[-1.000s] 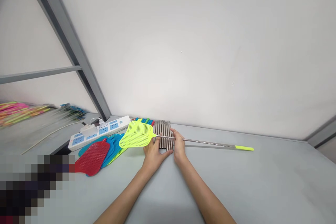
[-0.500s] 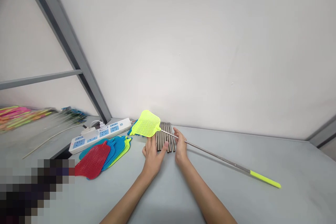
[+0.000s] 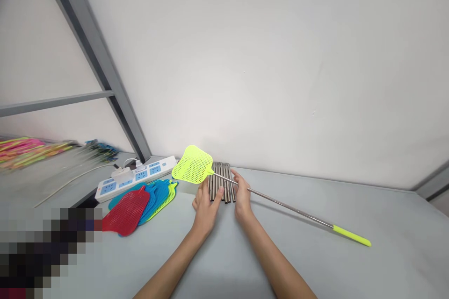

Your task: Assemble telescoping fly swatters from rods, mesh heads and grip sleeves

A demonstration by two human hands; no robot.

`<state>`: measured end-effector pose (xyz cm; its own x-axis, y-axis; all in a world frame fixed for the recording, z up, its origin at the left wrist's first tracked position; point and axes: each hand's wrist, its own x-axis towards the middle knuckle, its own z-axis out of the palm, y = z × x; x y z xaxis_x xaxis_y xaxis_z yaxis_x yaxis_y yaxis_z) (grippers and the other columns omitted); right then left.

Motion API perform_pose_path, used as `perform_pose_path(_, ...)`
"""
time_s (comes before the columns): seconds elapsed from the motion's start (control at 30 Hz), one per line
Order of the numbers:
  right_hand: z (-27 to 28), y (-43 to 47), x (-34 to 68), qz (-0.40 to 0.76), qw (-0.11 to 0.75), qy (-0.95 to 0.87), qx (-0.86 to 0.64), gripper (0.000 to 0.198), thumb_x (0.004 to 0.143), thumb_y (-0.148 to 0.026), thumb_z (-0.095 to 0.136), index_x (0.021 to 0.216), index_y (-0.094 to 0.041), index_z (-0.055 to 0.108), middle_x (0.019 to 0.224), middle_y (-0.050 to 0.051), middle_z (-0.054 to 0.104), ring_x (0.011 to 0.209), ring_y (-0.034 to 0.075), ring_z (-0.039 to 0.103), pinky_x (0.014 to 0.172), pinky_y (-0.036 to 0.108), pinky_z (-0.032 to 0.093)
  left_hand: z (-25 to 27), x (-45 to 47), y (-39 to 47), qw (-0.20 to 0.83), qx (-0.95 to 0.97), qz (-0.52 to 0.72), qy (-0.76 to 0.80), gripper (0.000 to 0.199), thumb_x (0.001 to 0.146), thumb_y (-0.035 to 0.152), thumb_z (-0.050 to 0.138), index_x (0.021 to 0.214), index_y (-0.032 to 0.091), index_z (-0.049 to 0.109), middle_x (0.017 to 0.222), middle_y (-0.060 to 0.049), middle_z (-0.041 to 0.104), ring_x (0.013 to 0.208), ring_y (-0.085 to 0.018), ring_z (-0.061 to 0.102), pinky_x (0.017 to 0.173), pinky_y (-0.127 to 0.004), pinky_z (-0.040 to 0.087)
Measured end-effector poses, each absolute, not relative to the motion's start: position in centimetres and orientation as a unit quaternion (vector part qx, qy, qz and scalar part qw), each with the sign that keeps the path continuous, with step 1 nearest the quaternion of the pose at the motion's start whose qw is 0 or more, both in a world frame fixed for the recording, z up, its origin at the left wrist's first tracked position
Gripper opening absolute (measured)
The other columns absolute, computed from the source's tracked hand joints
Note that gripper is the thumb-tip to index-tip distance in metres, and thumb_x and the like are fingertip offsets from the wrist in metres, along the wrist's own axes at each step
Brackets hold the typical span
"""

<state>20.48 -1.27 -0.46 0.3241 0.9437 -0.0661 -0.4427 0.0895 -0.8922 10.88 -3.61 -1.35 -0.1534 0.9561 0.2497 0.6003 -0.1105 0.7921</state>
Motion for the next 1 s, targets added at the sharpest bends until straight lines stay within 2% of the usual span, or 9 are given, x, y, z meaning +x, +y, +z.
perform_pose_path(0.1,0.7,-2.1,20.4,0.505,0.68,-0.304,-0.436,0.033,0.069,-0.024,0.041,0.092,-0.023,0.064,0.112,-0.002,0.054,0.112,0.019,0.036,0.091,0.028,0.026,-0.6,10.9,-4.0,0.261,0.588,0.485,0.592,0.056,0.077,0.047,0.038,0.125,0.022,0.026,0.131,-0.008,0.03,0.122,-0.021,0.02,0.098,-0.038,0.014)
perform_pose_path(0.27,1.8,-4.8,21.1,0.521,0.649,-0.362,-0.42,0.029,0.069,-0.025,0.044,0.091,-0.022,0.063,0.109,0.003,0.056,0.105,0.022,0.043,0.084,0.031,0.034,1.1,10.9,-5.1,0.44,0.509,0.586,0.452,0.039,0.079,0.041,0.038,0.112,0.021,0.043,0.117,-0.006,0.046,0.108,-0.018,0.04,0.086,-0.028,0.034)
perform_pose_path(0.33,1.8,-6.1,21.6,0.512,0.633,-0.384,-0.436,0.025,0.07,-0.025,0.045,0.086,-0.02,0.063,0.099,0.005,0.06,0.099,0.022,0.047,0.08,0.031,0.036,1.6,11.0,-5.6,0.479,0.514,0.577,0.416,0.031,0.078,0.039,0.04,0.1,0.019,0.052,0.102,-0.004,0.055,0.095,-0.017,0.049,0.08,-0.026,0.037)
perform_pose_path(0.4,1.5,-7.1,22.1,0.505,0.618,-0.403,-0.447,0.018,0.073,-0.026,0.045,0.076,-0.02,0.062,0.083,0.004,0.061,0.086,0.021,0.051,0.074,0.03,0.037,1.8,11.2,-6.1,0.502,0.527,0.552,0.407,0.027,0.077,0.038,0.042,0.076,0.017,0.058,0.075,-0.002,0.059,0.075,-0.015,0.054,0.072,-0.025,0.04)
perform_pose_path(0.47,1.1,-7.8,22.4,0.529,0.596,-0.417,-0.436,0.019,0.075,-0.028,0.044,0.064,-0.02,0.056,0.064,0.001,0.057,0.068,0.017,0.052,0.067,0.028,0.038,1.8,11.5,-6.4,0.535,0.52,0.528,0.405,0.034,0.076,0.039,0.042,0.055,0.016,0.055,0.054,-0.001,0.054,0.058,-0.014,0.052,0.062,-0.025,0.04)
perform_pose_path(0.53,0.7,-8.1,22.4,0.561,0.572,-0.423,-0.423,0.026,0.076,-0.031,0.043,0.054,-0.019,0.049,0.053,-0.001,0.051,0.055,0.015,0.047,0.06,0.027,0.036,1.5,11.8,-6.5,0.584,0.492,0.513,0.393,0.04,0.075,0.041,0.041,0.046,0.016,0.05,0.044,0.0,0.049,0.047,-0.013,0.048,0.052,-0.024,0.038)
perform_pose_path(0.63,0.1,-8.2,22.2,0.596,0.554,-0.407,-0.415,0.034,0.076,-0.037,0.043,0.047,-0.018,0.043,0.047,-0.002,0.043,0.047,0.013,0.042,0.054,0.026,0.034,1.1,11.9,-6.2,0.636,0.442,0.508,0.377,0.049,0.075,0.049,0.034,0.041,0.017,0.046,0.037,0.0,0.045,0.037,-0.011,0.042,0.043,-0.023,0.033)
perform_pose_path(0.83,-1.1,-8.4,21.6,0.641,0.548,-0.349,-0.408,0.045,0.076,-0.041,0.045,0.039,-0.019,0.032,0.038,-0.006,0.029,0.036,0.008,0.03,0.044,0.024,0.025,0.5,11.5,-5.7,0.614,0.424,0.522,0.413,0.058,0.075,0.058,0.024,0.038,0.017,0.043,0.036,0.001,0.039,0.037,-0.009,0.036,0.041,-0.022,0.029)
perform_pose_path(1.0,-1.8,-8.6,21.4,0.633,0.562,-0.362,-0.391,0.045,0.077,-0.039,0.046,0.038,-0.018,0.035,0.039,-0.005,0.031,0.037,0.008,0.03,0.043,0.024,0.023,0.4,11.7,-6.0,0.582,0.429,0.571,0.388,0.058,0.078,0.056,0.017,0.057,0.016,0.055,0.044,0.002,0.043,0.045,-0.01,0.041,0.05,-0.022,0.034)
